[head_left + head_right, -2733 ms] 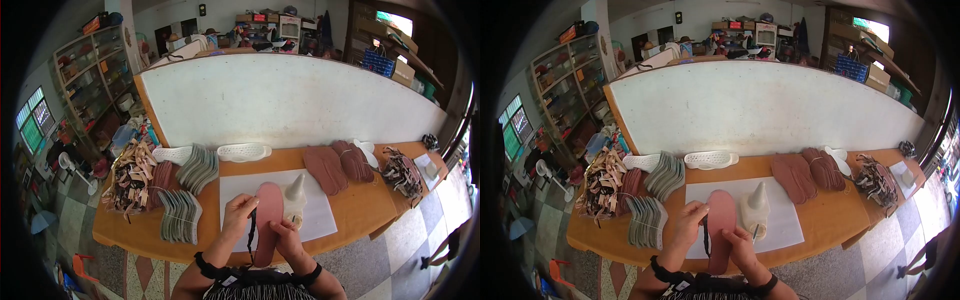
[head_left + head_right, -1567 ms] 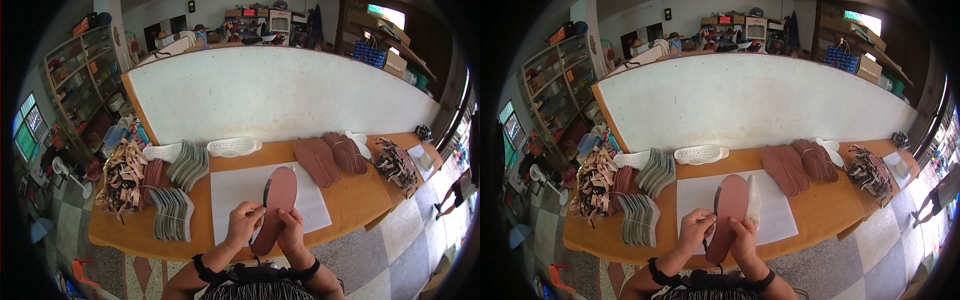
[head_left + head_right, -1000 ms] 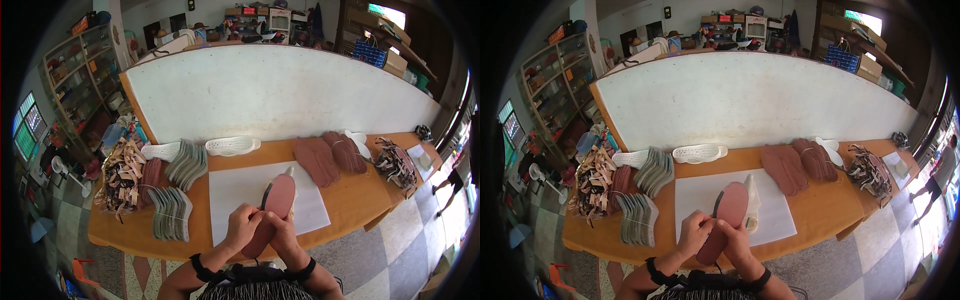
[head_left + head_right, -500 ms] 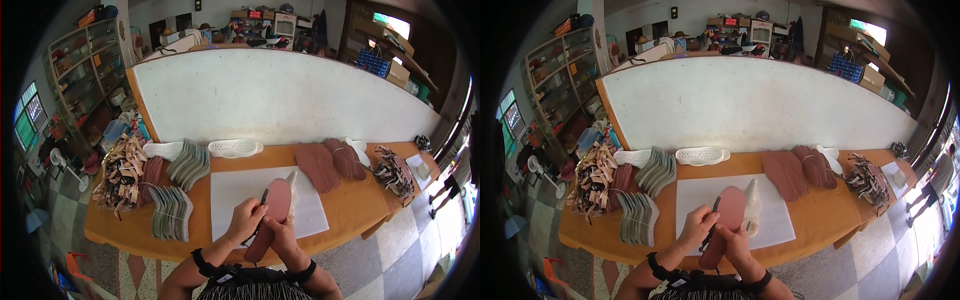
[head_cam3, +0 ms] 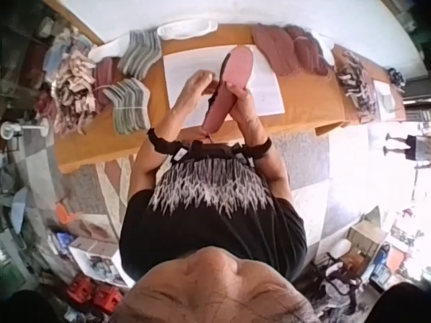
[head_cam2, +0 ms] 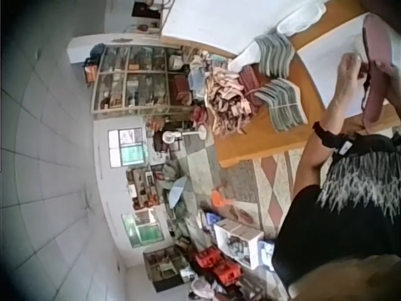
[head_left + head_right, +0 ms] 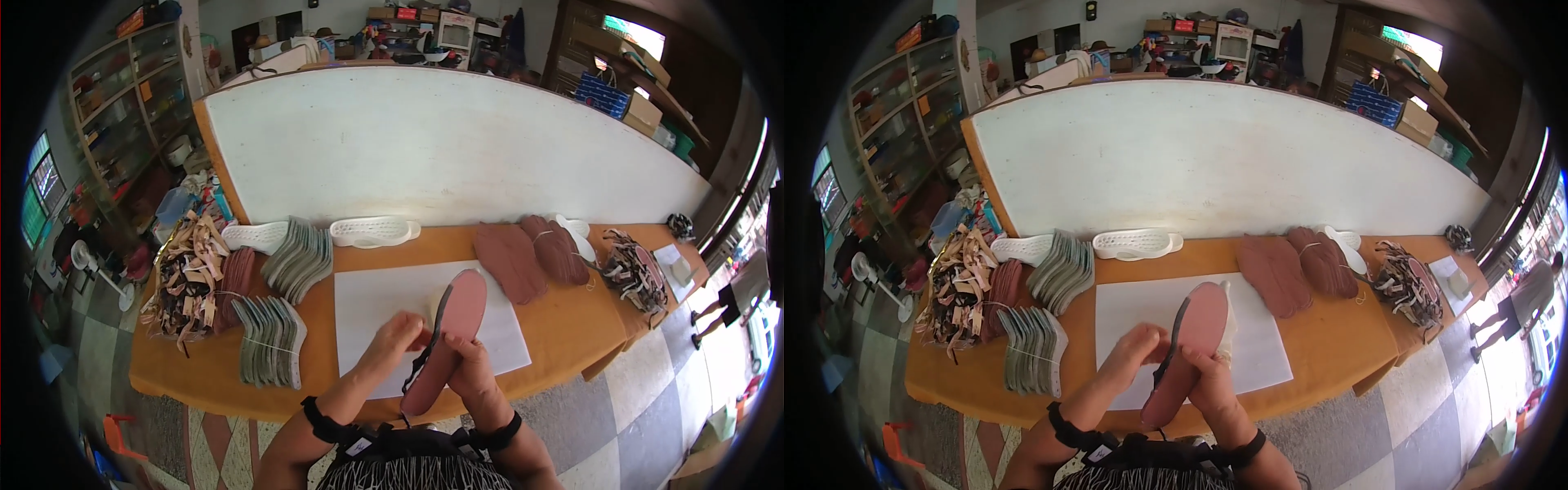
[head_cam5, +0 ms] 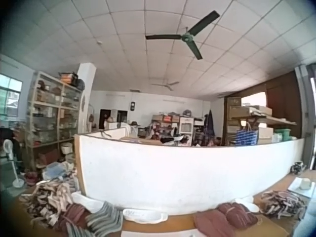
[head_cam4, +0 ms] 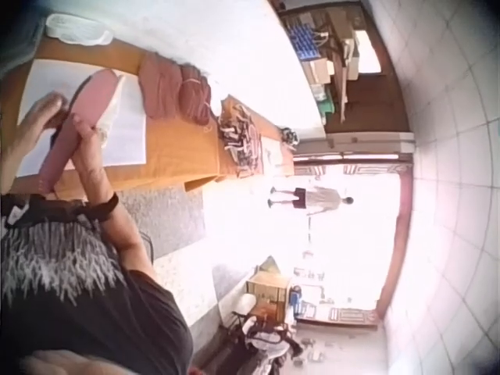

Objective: Applying glue to shoe insoles and components and attaching decorative straps.

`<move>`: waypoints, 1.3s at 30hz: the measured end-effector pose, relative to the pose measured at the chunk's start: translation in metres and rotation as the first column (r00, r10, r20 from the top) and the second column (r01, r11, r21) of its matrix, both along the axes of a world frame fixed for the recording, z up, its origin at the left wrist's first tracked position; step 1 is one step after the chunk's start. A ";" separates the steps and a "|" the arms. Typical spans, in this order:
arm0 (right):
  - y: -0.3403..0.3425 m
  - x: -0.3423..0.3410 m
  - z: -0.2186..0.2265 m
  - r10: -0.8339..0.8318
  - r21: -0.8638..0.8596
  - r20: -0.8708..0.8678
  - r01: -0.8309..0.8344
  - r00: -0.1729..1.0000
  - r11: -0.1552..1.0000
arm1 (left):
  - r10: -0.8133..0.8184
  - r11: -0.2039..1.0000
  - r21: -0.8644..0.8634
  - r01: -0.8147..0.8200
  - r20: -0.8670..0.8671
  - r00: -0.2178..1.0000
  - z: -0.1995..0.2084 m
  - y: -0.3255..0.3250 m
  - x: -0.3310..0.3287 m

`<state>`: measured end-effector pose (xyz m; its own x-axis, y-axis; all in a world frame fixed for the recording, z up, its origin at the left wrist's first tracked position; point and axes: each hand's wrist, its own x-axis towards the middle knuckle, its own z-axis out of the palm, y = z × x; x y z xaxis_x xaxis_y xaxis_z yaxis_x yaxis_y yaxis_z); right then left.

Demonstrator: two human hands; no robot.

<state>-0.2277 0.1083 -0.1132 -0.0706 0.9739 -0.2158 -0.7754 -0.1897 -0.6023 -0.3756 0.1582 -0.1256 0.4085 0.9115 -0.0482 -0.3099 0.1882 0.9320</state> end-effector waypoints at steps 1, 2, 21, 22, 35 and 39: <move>0.002 0.004 0.001 -0.009 -0.001 -0.001 0.009 1.000 1.000 | -0.072 0.997 0.023 0.073 -0.029 0.997 -0.006 -0.004 -0.002; 0.004 0.008 0.001 -0.019 -0.001 -0.002 0.019 1.000 1.000 | -0.142 0.988 0.045 0.145 -0.059 0.988 -0.010 -0.008 -0.002; 0.001 0.006 0.001 -0.197 0.082 0.010 0.196 0.980 0.977 | 0.022 0.987 0.157 0.026 -0.300 0.954 0.017 -0.032 0.003; 0.001 0.005 0.001 -0.220 0.081 0.025 0.217 0.975 0.973 | 0.043 0.991 0.136 0.006 -0.355 0.934 0.019 -0.031 0.005; 0.002 0.003 -0.006 -0.313 0.143 -0.002 0.310 0.950 0.940 | 0.096 0.947 0.312 0.082 -0.514 0.852 0.016 -0.022 0.015; 0.006 0.009 -0.019 -0.234 0.101 -0.087 0.242 0.968 0.965 | 0.034 0.967 0.224 0.122 -0.587 0.809 0.022 -0.017 0.019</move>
<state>-0.2192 0.1144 -0.1318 0.1548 0.9818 -0.1099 -0.8330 0.0699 -0.5488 -0.3568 0.1414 -0.1039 0.4139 0.9073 -0.0735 0.3088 -0.0640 0.9490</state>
